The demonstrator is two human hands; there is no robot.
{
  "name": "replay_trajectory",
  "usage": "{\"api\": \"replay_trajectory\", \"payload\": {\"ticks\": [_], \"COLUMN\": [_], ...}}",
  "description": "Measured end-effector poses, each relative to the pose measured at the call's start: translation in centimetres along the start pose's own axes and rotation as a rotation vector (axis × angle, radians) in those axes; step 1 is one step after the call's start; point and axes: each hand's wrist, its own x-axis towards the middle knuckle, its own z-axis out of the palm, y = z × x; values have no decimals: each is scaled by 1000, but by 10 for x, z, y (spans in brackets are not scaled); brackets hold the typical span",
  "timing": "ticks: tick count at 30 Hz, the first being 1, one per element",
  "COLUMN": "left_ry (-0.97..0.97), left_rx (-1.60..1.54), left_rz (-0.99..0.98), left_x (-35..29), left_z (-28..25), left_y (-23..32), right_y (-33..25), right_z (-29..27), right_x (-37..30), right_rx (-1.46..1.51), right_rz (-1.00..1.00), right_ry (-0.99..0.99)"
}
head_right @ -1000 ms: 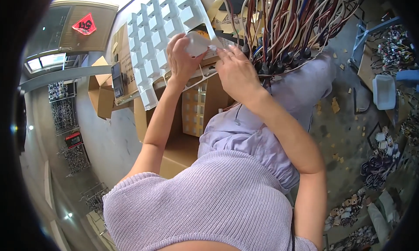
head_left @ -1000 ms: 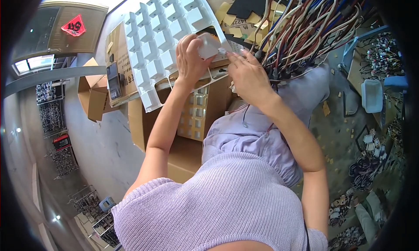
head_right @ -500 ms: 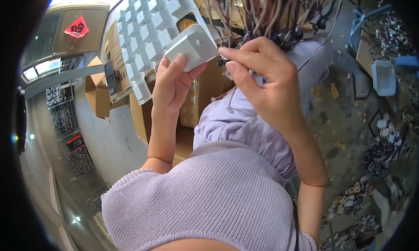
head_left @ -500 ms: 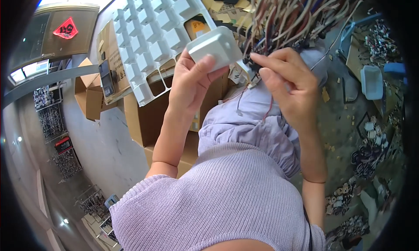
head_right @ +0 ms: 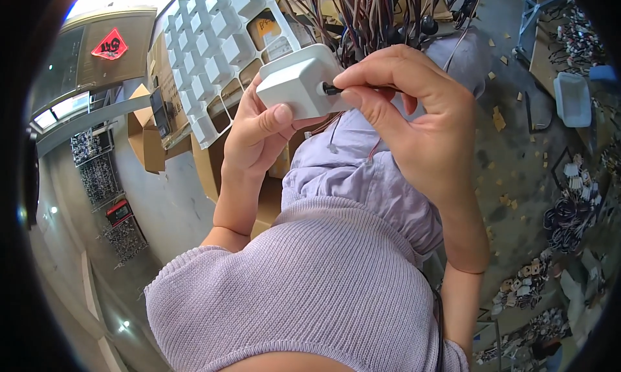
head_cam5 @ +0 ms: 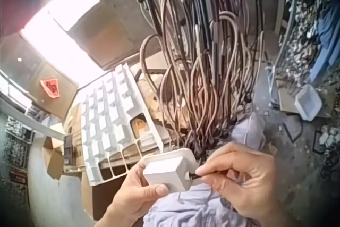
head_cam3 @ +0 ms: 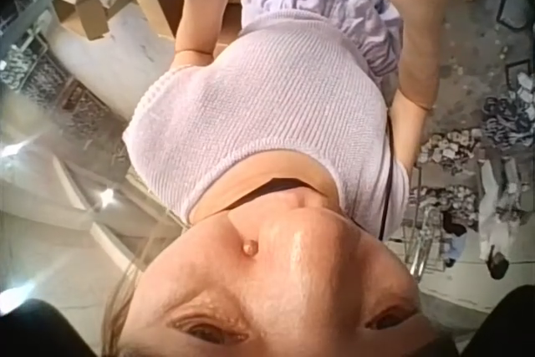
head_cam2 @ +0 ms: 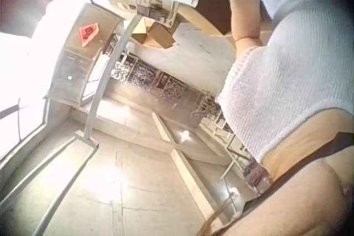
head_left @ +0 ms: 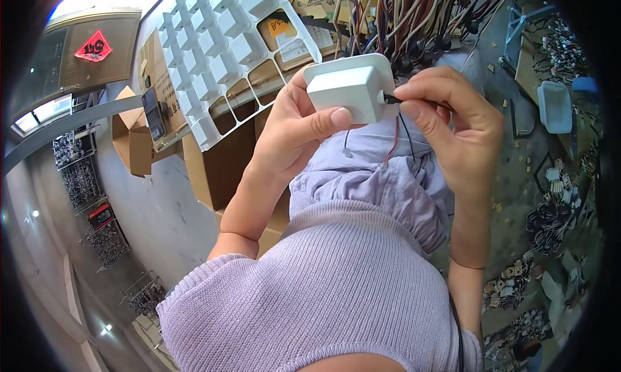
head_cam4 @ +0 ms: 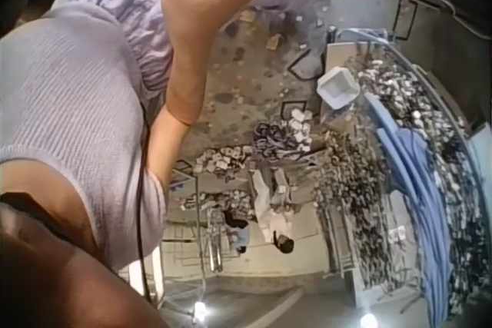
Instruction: Assembling complex wire harnesses by inserting specific wires into plastic connectors and securing them with tape and housings.
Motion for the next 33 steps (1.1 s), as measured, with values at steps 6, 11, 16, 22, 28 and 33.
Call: {"api": "replay_trajectory", "payload": {"ticks": [6,11,16,22,28,33], "left_ry": [-25,-34,-310,-390,-405,-255], "left_rx": [74,138,263,707,1255,1122], "left_rz": [28,45,-6,105,459,310], "left_x": [0,-1,-7,-4,-8,-8], "left_z": [-1,-3,-14,-18,2,-4], "left_y": [-7,-7,-6,-17,-15,-6], "right_y": [-2,-18,-5,12,4,-1], "right_z": [-4,-7,-17,-8,-13,-62], "right_x": [0,0,-10,-27,-20,-21], "right_rx": [19,-83,103,168,-114,-728], "right_rz": [42,45,169,260,100,-12], "right_ry": [-29,-161,-144,-234,-446,-417]}}
